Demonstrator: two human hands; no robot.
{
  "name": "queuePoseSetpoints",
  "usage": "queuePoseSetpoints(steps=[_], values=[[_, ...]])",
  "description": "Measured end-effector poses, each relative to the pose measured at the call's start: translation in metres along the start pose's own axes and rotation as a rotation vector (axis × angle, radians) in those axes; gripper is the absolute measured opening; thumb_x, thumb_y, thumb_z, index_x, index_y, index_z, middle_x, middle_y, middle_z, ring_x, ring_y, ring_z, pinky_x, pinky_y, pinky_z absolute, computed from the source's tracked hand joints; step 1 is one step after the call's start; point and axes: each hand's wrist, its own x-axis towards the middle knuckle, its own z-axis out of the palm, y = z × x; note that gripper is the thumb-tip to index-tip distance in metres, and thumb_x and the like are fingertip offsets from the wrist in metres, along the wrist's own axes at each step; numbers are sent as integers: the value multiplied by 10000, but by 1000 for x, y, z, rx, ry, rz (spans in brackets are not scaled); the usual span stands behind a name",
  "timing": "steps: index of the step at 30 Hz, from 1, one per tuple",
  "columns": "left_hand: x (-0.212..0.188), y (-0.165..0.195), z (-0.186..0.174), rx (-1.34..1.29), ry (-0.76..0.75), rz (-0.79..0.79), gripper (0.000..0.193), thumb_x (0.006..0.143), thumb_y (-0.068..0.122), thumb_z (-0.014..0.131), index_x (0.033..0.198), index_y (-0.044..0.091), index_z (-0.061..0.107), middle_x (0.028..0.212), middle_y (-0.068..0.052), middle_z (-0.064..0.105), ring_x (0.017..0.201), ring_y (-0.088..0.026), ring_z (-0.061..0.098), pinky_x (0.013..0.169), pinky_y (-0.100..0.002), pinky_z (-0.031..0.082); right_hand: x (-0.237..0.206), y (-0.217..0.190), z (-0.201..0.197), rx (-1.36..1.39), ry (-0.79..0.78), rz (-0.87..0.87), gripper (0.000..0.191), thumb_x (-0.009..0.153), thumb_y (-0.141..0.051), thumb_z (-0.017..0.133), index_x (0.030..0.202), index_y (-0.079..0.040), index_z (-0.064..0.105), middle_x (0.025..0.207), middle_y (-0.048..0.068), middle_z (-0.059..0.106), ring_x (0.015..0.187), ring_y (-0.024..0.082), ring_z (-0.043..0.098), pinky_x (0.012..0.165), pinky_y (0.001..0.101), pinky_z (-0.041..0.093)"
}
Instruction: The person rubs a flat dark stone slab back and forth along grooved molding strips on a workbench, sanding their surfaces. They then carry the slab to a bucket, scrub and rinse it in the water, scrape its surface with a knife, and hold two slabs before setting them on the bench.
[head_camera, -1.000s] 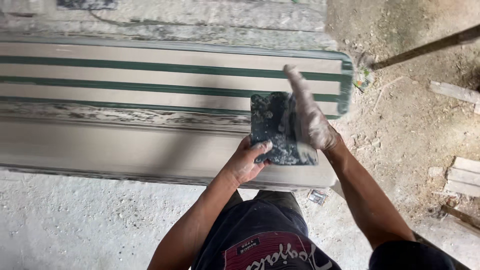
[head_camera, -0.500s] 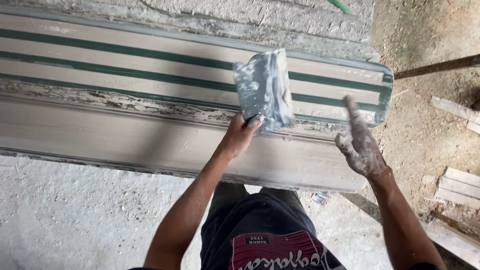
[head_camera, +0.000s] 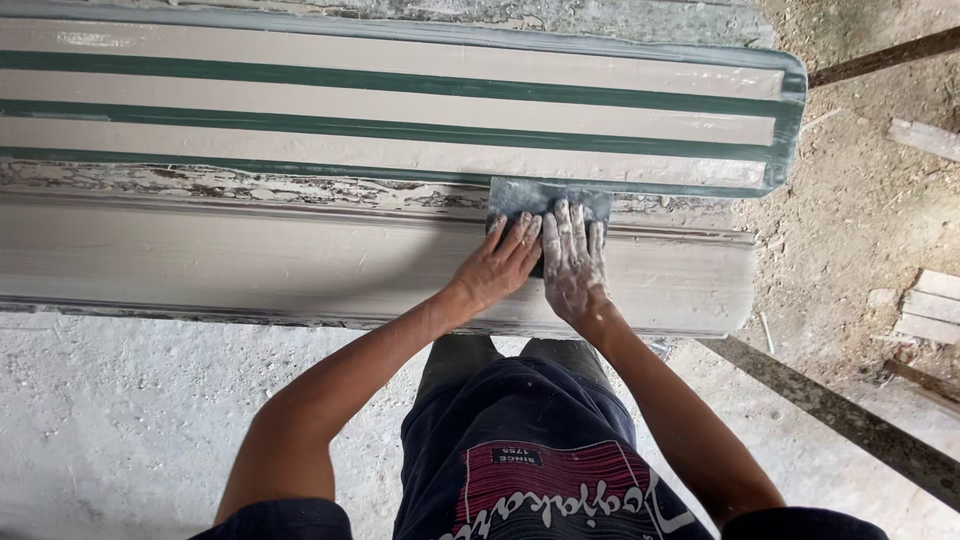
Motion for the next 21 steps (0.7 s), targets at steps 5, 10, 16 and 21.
queuePoseSetpoints(steps=[5,10,16,21], values=[[24,-12,24,191,-22,-90,604,948,149,599,1515,19,437,1658,-173,311,1540,-331,273,1261,-499,223,22,22,37,112,40,58,724,902,-67,443,1566,127,228,1652,353,161,1538,536,149,1222,662,139],[41,-11,39,-14,-98,-122,655,955,152,581,1554,-12,373,1646,-213,277,1527,-370,267,1256,-486,232,28,33,47,163,81,27,694,930,-75,423,1553,159,226,1627,407,154,1514,583,146,1217,665,139],[34,5,30,-210,-85,-145,559,1001,98,542,1512,-62,382,1622,-246,324,1516,-398,297,1252,-512,264,8,38,43,-45,-82,-15,715,885,-107,419,1532,154,262,1599,410,218,1504,565,167,1237,622,155],[35,11,17,-206,-156,-111,659,919,36,563,1532,-72,349,1604,-284,314,1480,-397,303,1225,-495,254,2,41,30,-119,-164,-14,677,927,-124,384,1540,144,273,1609,370,236,1515,509,180,1243,586,145]])
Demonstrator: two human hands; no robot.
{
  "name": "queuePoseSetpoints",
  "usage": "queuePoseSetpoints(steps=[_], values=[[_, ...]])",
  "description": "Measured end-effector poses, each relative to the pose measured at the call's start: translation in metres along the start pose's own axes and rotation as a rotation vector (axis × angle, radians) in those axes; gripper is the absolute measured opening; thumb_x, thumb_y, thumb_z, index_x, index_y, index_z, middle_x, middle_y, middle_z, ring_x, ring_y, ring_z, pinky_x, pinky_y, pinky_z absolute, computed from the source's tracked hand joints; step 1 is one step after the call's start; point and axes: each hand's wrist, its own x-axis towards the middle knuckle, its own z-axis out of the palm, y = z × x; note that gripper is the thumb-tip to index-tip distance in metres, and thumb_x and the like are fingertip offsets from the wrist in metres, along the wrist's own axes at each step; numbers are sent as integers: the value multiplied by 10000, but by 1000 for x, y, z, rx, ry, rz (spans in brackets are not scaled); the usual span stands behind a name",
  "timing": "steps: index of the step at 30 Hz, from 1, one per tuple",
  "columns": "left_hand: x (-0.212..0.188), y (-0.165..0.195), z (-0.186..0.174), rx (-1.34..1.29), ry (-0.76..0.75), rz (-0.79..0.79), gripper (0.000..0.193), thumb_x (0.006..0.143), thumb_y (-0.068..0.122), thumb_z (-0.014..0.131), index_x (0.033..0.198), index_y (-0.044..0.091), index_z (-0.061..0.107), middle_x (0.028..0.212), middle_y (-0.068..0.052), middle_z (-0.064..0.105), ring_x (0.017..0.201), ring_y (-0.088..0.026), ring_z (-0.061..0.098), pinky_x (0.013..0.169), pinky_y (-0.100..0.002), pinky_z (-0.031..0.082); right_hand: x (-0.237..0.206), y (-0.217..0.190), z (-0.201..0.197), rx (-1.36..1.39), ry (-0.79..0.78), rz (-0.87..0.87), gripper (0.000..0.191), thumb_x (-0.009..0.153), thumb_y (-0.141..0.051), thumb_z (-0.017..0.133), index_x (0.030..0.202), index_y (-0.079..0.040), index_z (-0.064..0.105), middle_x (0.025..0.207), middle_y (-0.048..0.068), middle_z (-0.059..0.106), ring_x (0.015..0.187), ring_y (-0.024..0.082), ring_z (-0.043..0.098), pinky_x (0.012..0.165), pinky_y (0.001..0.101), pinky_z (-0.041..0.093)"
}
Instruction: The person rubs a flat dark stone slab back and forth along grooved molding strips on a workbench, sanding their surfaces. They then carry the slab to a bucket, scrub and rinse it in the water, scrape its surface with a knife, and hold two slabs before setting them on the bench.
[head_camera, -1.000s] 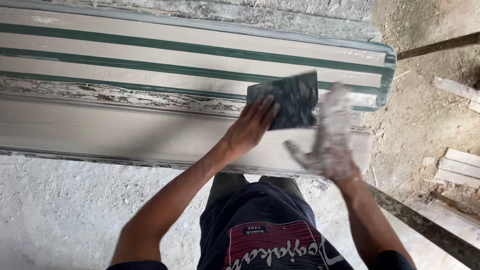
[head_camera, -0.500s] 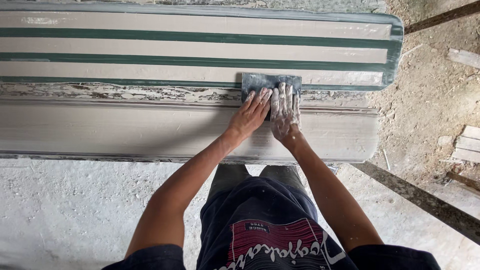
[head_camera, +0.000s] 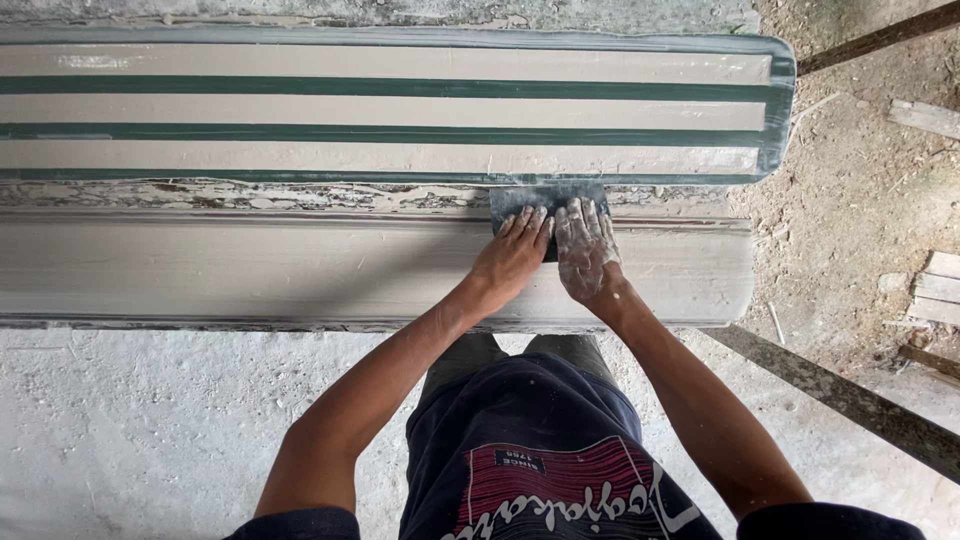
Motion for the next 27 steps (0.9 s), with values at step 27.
queuePoseSetpoints(steps=[27], values=[[-76,-40,-59,-462,362,-837,715,827,127,683,1457,-103,434,1499,-309,437,1374,-517,422,1060,-667,361,120,-100,-152,-362,-259,-356,603,1017,-406,344,1586,-220,277,1696,70,146,1551,400,41,1159,740,-36]])
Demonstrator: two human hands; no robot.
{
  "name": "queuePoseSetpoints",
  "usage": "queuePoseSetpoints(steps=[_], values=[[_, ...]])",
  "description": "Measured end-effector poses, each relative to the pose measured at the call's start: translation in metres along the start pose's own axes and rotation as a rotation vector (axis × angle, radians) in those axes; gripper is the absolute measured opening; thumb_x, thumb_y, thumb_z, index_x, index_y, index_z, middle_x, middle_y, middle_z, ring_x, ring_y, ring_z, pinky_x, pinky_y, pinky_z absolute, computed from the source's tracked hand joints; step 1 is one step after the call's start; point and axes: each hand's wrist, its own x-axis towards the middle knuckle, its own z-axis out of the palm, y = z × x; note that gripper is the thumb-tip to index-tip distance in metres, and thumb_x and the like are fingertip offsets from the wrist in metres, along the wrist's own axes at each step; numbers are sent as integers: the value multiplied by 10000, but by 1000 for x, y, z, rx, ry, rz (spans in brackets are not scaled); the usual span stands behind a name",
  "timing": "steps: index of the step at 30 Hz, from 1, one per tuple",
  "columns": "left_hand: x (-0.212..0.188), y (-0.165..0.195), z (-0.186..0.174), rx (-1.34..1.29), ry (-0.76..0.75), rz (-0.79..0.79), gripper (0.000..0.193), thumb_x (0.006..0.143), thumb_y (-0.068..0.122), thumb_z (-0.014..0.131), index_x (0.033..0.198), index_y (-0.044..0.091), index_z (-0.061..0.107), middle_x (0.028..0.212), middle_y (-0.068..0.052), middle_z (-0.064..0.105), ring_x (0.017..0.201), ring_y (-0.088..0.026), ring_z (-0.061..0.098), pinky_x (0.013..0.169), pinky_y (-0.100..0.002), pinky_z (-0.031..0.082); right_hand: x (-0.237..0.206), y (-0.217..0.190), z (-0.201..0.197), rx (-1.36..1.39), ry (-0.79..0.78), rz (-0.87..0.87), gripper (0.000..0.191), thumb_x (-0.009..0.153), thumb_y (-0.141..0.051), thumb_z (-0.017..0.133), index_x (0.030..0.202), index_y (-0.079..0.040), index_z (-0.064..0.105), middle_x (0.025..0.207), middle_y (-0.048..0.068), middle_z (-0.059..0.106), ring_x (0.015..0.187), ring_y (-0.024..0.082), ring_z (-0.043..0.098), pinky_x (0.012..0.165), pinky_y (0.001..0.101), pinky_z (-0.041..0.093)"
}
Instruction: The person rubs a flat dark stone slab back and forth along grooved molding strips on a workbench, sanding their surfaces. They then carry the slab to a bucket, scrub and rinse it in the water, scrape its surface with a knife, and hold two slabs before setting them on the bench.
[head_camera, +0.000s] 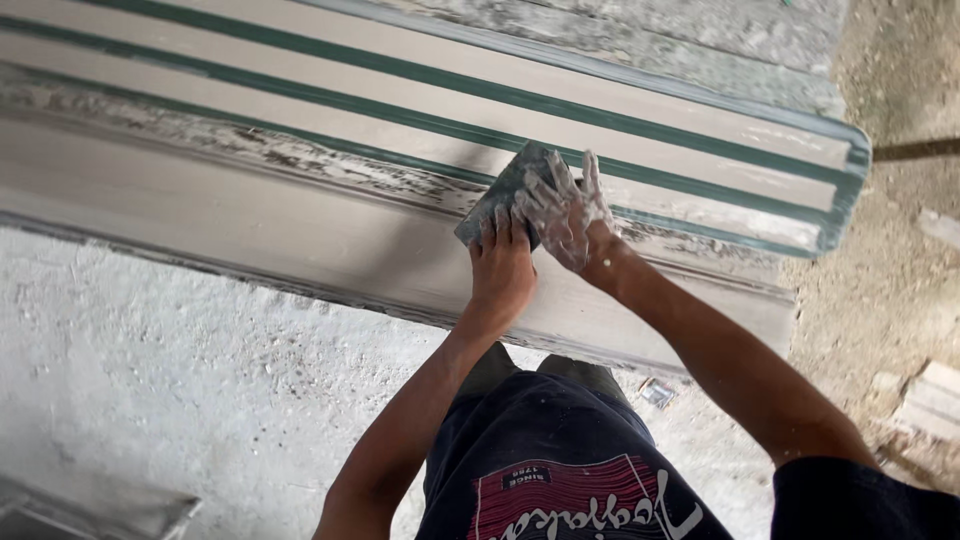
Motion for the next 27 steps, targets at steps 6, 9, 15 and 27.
queuePoseSetpoints(steps=[6,9,15,27], values=[[8,-44,-44,-50,152,-56,727,807,107,708,1459,-59,434,1513,-296,454,1376,-495,449,1105,-586,386,34,-20,-57,68,204,-37,664,975,-290,469,1613,-249,291,1718,131,167,1561,377,119,1232,671,56],[-25,-72,-66,-159,207,-12,720,815,59,691,1487,-50,457,1503,-278,487,1362,-455,496,1116,-531,408,7,-40,-39,312,680,-20,687,956,-74,615,1591,-150,364,1653,269,294,1556,442,279,1251,678,228],[-106,-134,-119,-278,239,57,646,812,15,663,1448,9,547,1428,-199,574,1294,-406,562,1090,-492,472,-65,-95,30,958,665,347,699,1020,-302,612,1573,16,326,1555,299,447,1427,453,490,1122,566,476],[-174,-216,-129,-412,403,8,425,893,83,636,1302,-32,620,1162,-251,677,1033,-423,682,888,-470,571,-131,-167,64,1326,492,579,783,977,-495,447,1580,-45,232,1542,213,464,1087,350,706,822,495,621]])
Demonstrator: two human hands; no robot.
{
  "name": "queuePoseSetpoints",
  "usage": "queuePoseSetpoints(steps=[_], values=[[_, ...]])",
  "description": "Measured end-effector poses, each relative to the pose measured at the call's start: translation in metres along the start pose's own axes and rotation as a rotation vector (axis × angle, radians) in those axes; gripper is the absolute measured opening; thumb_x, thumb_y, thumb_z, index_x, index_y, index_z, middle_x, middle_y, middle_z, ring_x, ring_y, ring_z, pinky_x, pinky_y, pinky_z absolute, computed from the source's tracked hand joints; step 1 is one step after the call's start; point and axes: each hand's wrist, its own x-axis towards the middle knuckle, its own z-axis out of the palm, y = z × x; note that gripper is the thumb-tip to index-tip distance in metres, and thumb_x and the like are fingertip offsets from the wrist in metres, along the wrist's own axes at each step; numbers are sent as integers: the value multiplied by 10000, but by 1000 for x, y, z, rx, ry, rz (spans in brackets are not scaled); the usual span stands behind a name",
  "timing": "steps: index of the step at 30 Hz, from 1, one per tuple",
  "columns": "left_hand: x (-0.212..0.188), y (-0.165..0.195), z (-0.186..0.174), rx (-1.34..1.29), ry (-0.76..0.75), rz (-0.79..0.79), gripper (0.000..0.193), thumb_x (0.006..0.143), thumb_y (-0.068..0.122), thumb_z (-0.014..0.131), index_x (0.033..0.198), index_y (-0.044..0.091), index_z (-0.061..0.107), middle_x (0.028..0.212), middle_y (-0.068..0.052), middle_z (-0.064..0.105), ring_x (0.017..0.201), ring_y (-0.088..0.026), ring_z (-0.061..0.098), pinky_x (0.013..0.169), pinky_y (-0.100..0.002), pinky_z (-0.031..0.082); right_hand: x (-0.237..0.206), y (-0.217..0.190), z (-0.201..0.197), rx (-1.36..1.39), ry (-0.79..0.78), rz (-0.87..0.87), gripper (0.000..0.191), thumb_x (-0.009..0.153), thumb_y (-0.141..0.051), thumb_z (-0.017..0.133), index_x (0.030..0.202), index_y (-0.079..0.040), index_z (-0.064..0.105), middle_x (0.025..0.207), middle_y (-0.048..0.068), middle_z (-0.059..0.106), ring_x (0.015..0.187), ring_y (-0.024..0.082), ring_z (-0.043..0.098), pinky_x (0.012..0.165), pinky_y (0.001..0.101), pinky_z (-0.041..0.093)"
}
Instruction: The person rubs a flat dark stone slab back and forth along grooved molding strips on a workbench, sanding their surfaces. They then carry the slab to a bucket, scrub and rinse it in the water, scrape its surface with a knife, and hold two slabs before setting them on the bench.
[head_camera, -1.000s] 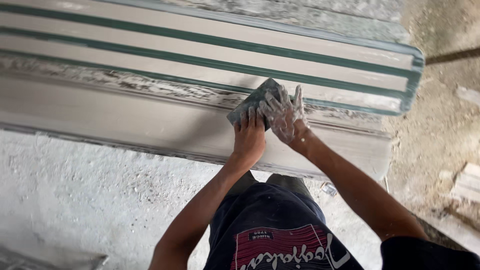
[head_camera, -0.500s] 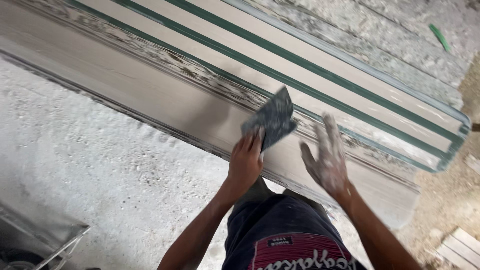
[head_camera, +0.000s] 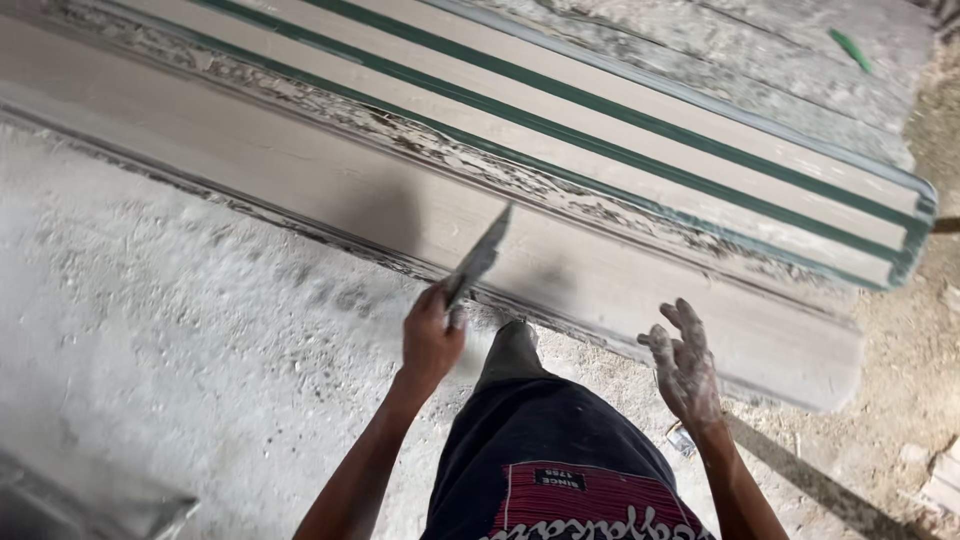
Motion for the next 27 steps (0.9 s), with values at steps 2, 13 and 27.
queuePoseSetpoints(steps=[2,13,27], values=[[-23,1,-11,0,25,-71,362,953,110,622,1294,-12,636,1147,-236,695,1003,-390,713,843,-435,591,-23,8,3,-49,33,-77,726,1004,-473,406,1585,-74,233,1521,202,500,917,306,761,714,446,644],[-220,-12,-62,93,-172,17,362,908,120,641,1249,-4,656,1149,-217,698,1001,-397,701,847,-449,578,-236,221,138,111,211,235,616,1033,-152,403,1614,-218,207,1367,241,552,556,221,704,470,306,576],[-336,-74,-182,23,-215,-88,334,937,155,613,1239,24,670,1018,-221,718,890,-394,712,734,-438,565,-453,225,226,537,64,1082,470,997,-155,494,1466,-163,451,844,191,614,512,238,577,419,365,455]])
